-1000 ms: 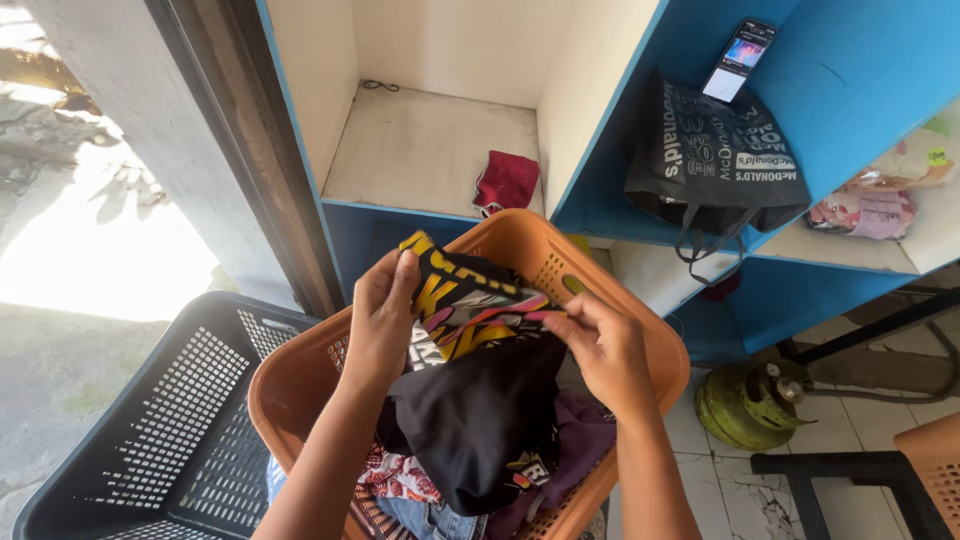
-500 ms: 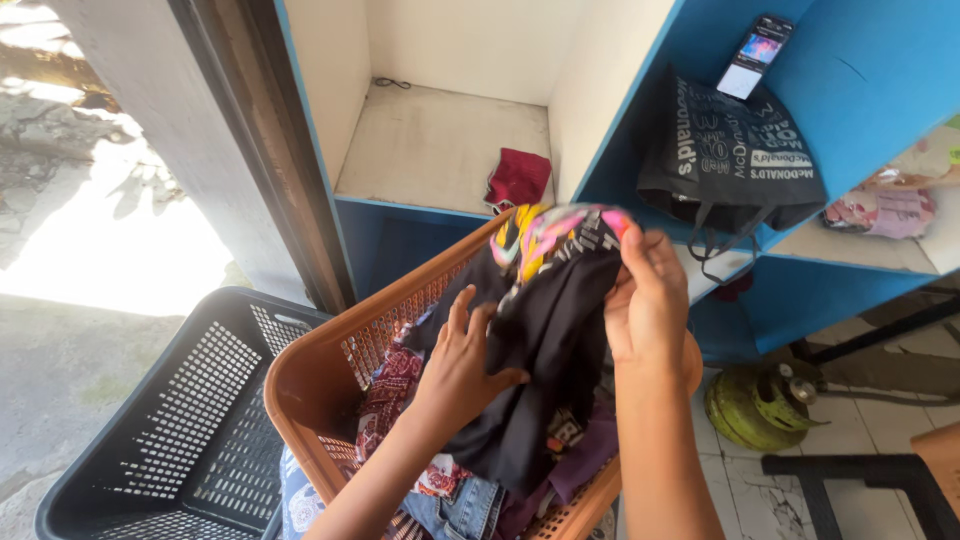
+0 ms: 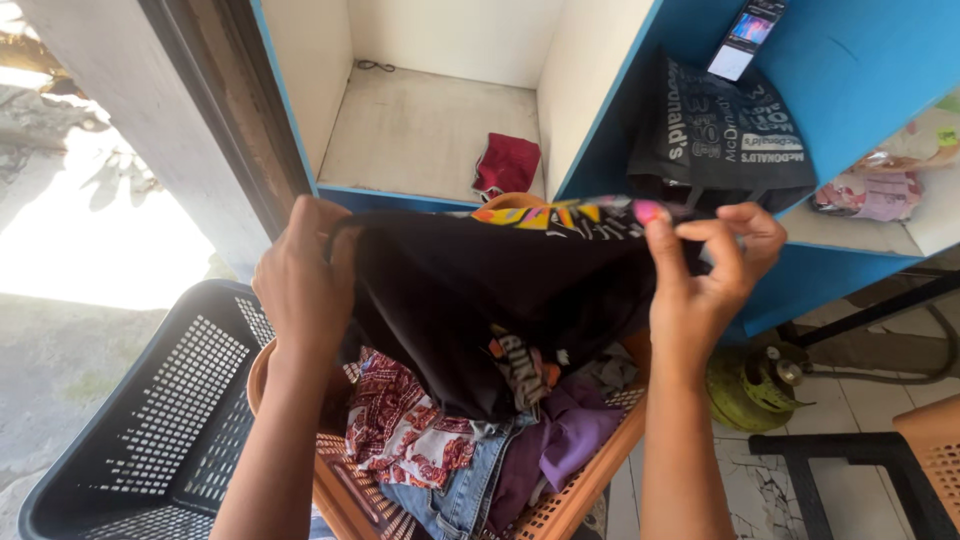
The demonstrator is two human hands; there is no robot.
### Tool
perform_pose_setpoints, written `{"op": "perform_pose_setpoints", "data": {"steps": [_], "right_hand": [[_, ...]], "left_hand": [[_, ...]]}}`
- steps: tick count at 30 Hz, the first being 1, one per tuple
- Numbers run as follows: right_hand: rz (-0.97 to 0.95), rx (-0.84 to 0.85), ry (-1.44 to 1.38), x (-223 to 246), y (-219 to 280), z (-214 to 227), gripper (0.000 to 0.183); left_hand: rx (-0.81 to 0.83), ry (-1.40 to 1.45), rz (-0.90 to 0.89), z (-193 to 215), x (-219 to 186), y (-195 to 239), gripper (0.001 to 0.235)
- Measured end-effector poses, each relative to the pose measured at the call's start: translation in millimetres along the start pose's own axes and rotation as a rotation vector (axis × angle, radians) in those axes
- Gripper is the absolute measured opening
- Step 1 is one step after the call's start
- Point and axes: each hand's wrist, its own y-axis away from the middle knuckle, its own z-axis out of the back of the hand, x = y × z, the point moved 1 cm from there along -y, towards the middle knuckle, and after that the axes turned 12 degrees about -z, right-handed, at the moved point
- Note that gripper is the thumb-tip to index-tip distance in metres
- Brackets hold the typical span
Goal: The person sorts through a pile of clothes in an orange laundry basket, picking up items like a black t-shirt and a purple sock, unfolding them, and placing them into a black laundry basket. The task involves handling various garments one by one.
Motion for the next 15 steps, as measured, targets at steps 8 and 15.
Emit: {"op": "perform_pose_setpoints", "data": {"steps": [8,15], "right_hand": [[-0.386,0.316,0.045,-1.0,30.0,-27.6,0.021],[-0.388,0.378,-0.201,15.8,40.4,-37.4,0.017]], "left_hand": [[-0.071,0.101,-0.152,-24.3,-41.8,21.6,0.033],[0.501,0.278,0.021,-94.1,-88.2,73.9,0.030]]}}
